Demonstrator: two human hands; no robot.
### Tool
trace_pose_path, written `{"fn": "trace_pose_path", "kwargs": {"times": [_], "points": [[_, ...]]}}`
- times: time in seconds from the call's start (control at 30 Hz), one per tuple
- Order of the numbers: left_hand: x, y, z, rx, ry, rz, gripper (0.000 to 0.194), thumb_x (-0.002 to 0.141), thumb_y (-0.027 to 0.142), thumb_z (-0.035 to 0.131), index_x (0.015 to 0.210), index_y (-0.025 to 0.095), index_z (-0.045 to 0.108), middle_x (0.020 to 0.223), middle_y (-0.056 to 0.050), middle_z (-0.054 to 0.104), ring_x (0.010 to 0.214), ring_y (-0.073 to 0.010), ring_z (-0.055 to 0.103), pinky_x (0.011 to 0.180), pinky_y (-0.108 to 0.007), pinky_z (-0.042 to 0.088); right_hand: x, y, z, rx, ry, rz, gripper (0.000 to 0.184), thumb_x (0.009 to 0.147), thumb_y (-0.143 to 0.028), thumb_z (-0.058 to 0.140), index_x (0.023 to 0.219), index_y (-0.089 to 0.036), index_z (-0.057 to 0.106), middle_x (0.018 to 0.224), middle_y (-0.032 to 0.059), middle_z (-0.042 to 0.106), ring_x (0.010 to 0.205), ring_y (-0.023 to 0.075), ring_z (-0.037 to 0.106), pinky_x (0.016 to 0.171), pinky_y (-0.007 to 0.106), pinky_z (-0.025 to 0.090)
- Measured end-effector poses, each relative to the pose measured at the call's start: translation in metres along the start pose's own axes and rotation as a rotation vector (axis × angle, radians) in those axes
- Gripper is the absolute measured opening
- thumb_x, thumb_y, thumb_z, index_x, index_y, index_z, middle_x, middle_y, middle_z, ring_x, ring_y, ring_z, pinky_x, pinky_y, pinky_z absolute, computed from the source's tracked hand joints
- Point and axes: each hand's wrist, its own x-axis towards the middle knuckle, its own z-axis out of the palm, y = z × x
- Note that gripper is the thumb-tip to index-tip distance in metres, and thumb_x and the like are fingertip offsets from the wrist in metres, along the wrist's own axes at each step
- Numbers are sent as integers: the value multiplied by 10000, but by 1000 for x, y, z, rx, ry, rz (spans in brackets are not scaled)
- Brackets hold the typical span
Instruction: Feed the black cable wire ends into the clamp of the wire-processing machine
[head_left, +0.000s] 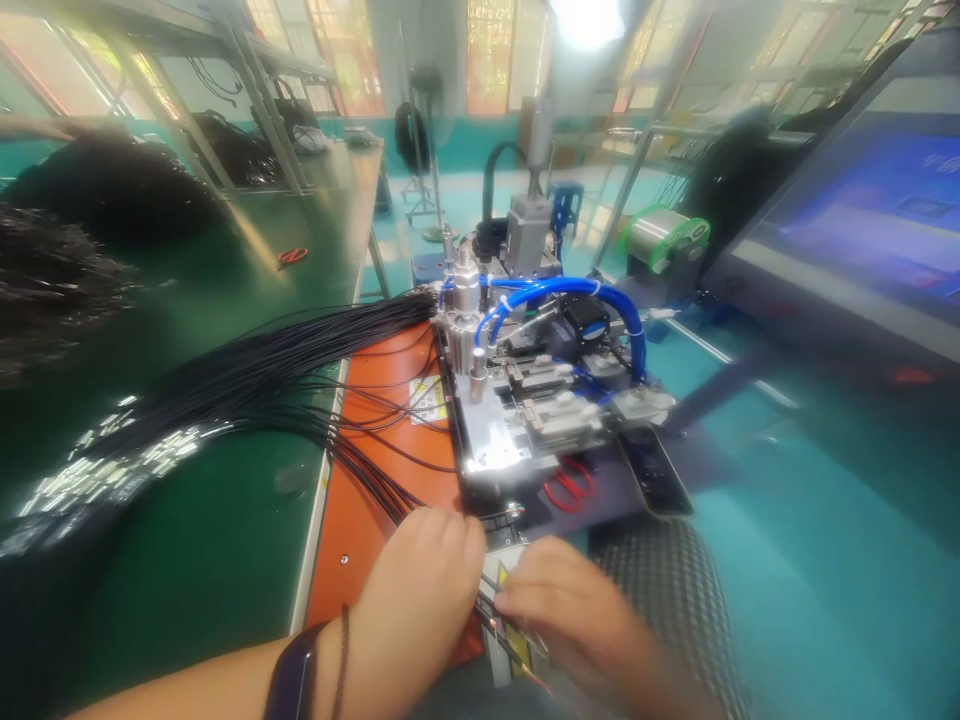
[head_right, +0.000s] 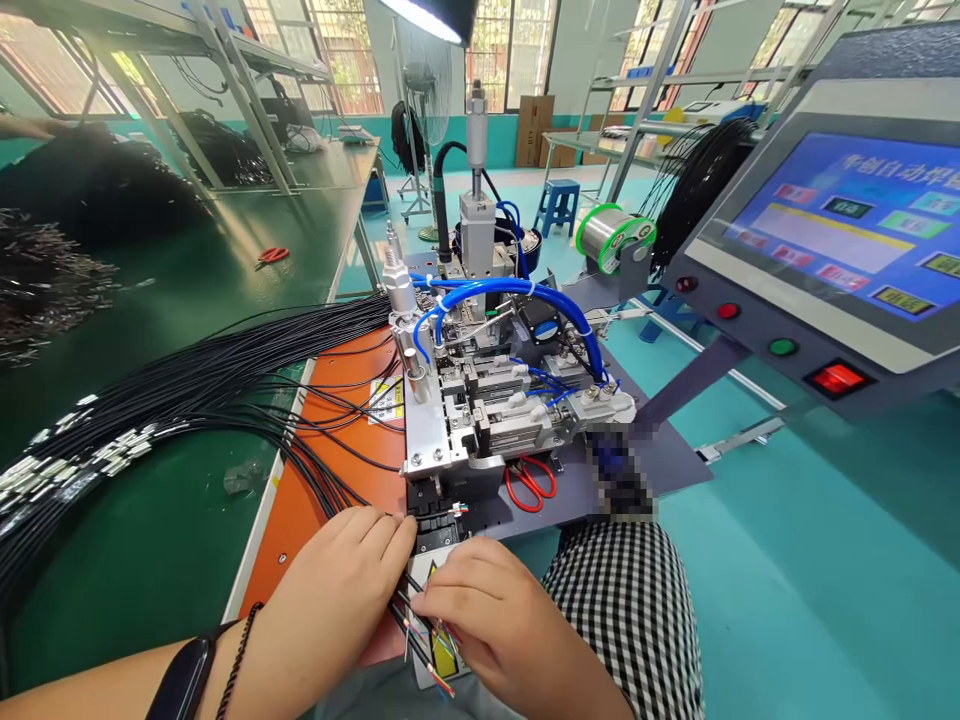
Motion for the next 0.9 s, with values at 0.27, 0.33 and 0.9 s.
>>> {"fn": "trace_pose_path", "kwargs": {"times": [0.27,0.33,0.9], "points": [[7,-12,-3,-66,8,-66,265,789,35,456,1004,114,591,1015,-129,609,893,-262,567,770,-420,476,9,-4,-1,9,4,92,448,848,-44,457,1244,-248,508,1127,68,621,1053,203,521,944,377,430],[6,-11,-2,-86,29,-23,273,799,60,455,1028,120,591,1002,-118,617,870,-259,569,758,-421,479,11,-4,0,32,71,143,379,872,-69,444,1191,-245,547,1088,71,629,1022,201,534,912,369,451],[5,-15,1,-453,79,91,326,822,59,386,1071,228,510,961,-19,580,821,-198,541,686,-349,460,15,0,12,55,469,555,101,788,-136,613,842,-221,603,824,14,633,793,180,594,733,283,473]]}}
